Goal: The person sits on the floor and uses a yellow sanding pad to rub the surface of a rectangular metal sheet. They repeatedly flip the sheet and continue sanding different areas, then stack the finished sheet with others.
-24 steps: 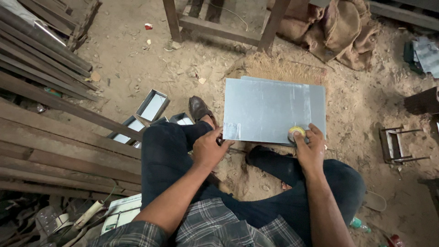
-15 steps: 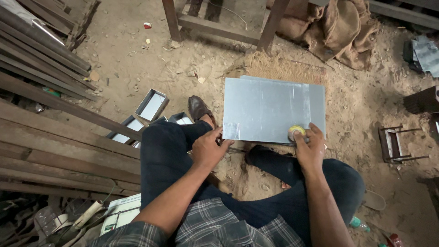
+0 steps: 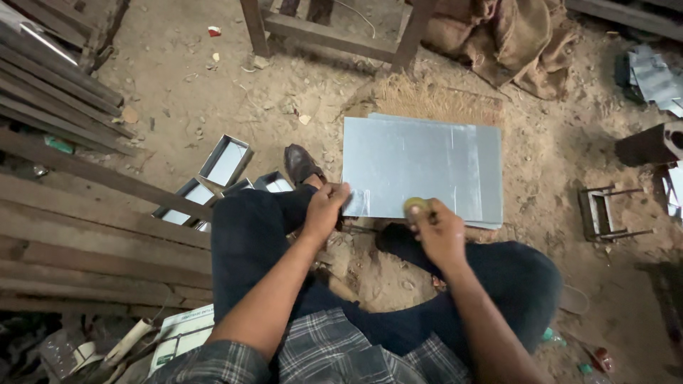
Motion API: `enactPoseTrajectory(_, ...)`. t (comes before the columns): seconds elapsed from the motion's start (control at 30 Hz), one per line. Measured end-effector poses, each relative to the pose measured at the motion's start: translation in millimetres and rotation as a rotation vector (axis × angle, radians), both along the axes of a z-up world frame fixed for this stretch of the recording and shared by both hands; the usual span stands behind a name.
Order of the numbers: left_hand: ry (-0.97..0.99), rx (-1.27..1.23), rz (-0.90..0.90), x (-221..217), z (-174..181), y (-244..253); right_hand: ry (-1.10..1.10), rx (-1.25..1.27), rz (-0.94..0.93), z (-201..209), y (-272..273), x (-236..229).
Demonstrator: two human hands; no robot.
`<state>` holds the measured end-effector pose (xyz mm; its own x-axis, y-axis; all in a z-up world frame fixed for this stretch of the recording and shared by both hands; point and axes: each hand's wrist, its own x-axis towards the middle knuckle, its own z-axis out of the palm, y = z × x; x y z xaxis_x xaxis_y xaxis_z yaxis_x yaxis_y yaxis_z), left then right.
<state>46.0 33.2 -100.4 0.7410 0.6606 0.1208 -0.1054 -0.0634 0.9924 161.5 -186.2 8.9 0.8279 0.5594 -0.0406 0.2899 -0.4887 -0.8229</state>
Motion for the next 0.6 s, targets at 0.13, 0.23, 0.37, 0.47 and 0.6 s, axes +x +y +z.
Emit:
enactPoseTrajectory(0.13, 0.209, -0.342, -0.106, -2, 23, -3, -0.039, -0.022, 0.038, 13, 27, -17)
enactPoseTrajectory(0.23, 0.209, -0.383, -0.124, -1, 39, -2, -0.105, -0.042, 0.047, 21, 51, -17)
enactPoseTrajectory(0.37, 0.135, -0.187, -0.114, 1, 49, -3, -0.127, -0.019, 0.019, 20, 80, -13)
enactPoseTrajectory(0.47, 0.153, -0.151, -0.106, 0, 50, -3, -0.150, -0.049, -0.012, 16, 89, -13)
enactPoseTrajectory(0.6, 0.187, -0.222, -0.130, 3, 44, -5, -0.145, -0.096, -0.048, 13, 89, -13)
